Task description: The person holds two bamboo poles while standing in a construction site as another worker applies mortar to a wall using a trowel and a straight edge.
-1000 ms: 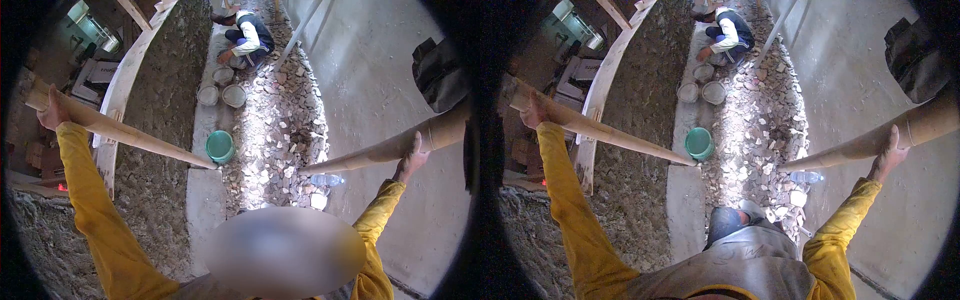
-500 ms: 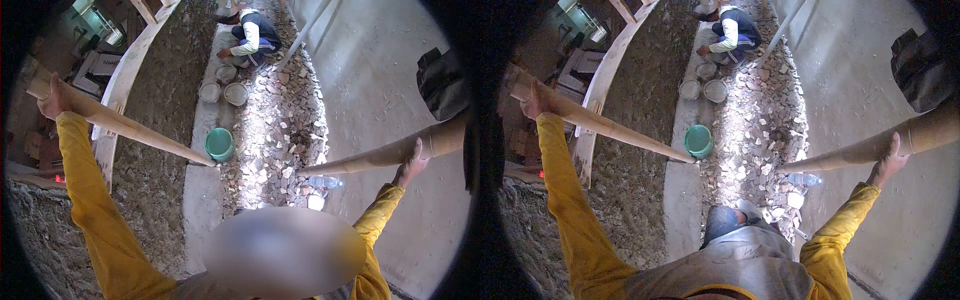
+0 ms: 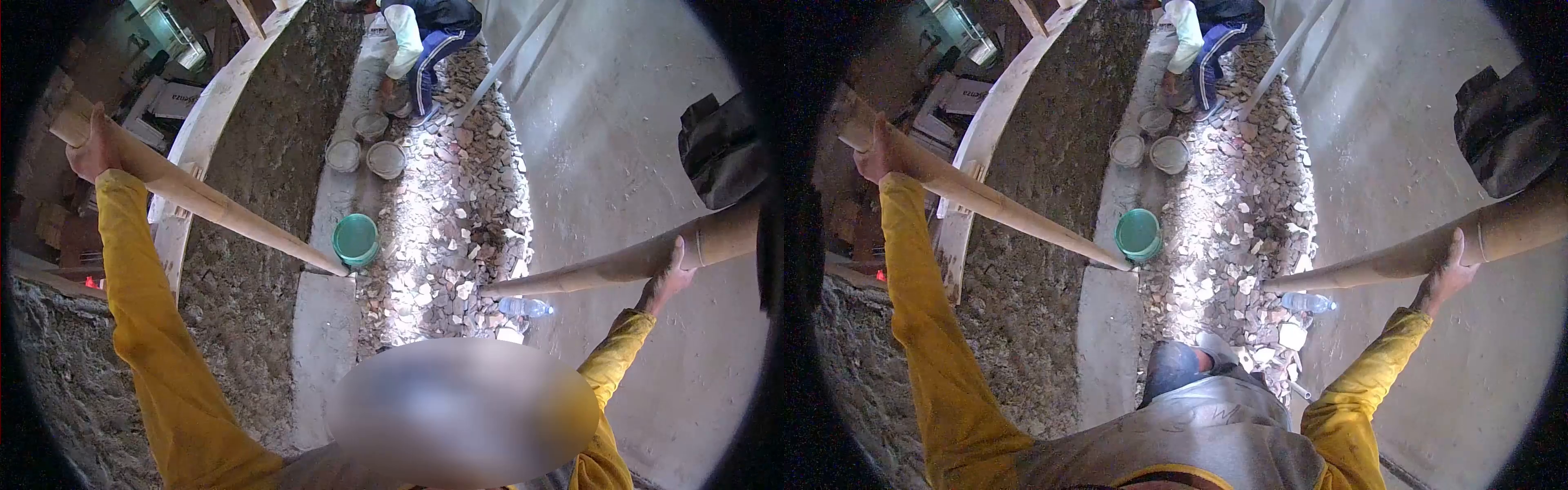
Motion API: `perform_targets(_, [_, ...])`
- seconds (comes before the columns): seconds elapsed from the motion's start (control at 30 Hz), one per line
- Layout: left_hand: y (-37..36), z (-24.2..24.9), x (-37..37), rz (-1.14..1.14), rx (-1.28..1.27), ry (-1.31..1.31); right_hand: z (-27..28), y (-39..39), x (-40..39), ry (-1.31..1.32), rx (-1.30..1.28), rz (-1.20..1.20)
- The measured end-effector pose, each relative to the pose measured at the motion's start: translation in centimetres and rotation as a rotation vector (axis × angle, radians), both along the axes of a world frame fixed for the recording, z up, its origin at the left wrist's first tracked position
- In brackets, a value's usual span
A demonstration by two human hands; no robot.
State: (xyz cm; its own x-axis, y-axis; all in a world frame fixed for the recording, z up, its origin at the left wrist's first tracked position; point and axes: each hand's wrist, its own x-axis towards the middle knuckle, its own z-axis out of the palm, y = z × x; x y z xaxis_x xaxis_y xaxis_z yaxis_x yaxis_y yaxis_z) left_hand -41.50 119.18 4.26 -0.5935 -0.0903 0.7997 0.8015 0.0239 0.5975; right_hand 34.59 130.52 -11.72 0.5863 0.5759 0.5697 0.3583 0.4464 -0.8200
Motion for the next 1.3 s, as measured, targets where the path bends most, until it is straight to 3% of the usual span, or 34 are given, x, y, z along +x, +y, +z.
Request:
perform_targets(0.37, [-0.1, 0.0, 0.0, 0.071, -0.03, 0.039, -0.3, 0.2, 0.5, -0.076, 0.003, -0.067])
perform_targets(0.43, [-0.1, 0.1, -0.3, 0.171, -0.083, -0.012, -0.3, 0.2, 0.6, -0.061, -0.004, -0.059])
perform_targets(0.47, [-0.1, 0.0, -0.6, 0.17, -0.083, -0.011, -0.3, 0.2, 0.6, -0.046, -0.012, -0.052])
perform_targets(0.53, [0.2, -0.2, -0.7, -0.073, 0.052, 0.002, -0.4, 0.3, 0.6, -0.034, -0.009, -0.044])
perform_targets(0.63, [0.0, -0.1, 0.5, 0.059, -0.013, 0.03, -0.6, 0.3, 0.9, -0.036, -0.004, -0.034])
perform_targets(0.87, [0.0, -0.2, 0.2, 0.009, -0.009, 0.018, -0.4, 0.1, 0.6, -0.027, -0.012, -0.022])
perform_targets(0.93, [-0.1, -0.2, -0.8, 0.185, -0.037, 0.085, -0.5, 0.2, 0.6, 0.001, -0.006, -0.012])
perform_targets(1.13, [0.3, -0.4, -1.5, -0.073, 0.053, 0.012, -0.4, 0.3, 0.5, 0.014, 0.02, 0.004])
perform_targets(1.23, [0.2, -0.2, -0.2, 0.095, 0.002, 0.016, -0.6, 0.5, 1.0, -0.009, 0.005, -0.032])
perform_targets(1.3, [0.1, -0.2, -0.5, 0.074, -0.001, 0.022, -0.7, 0.5, 1.1, -0.035, -0.014, -0.071])
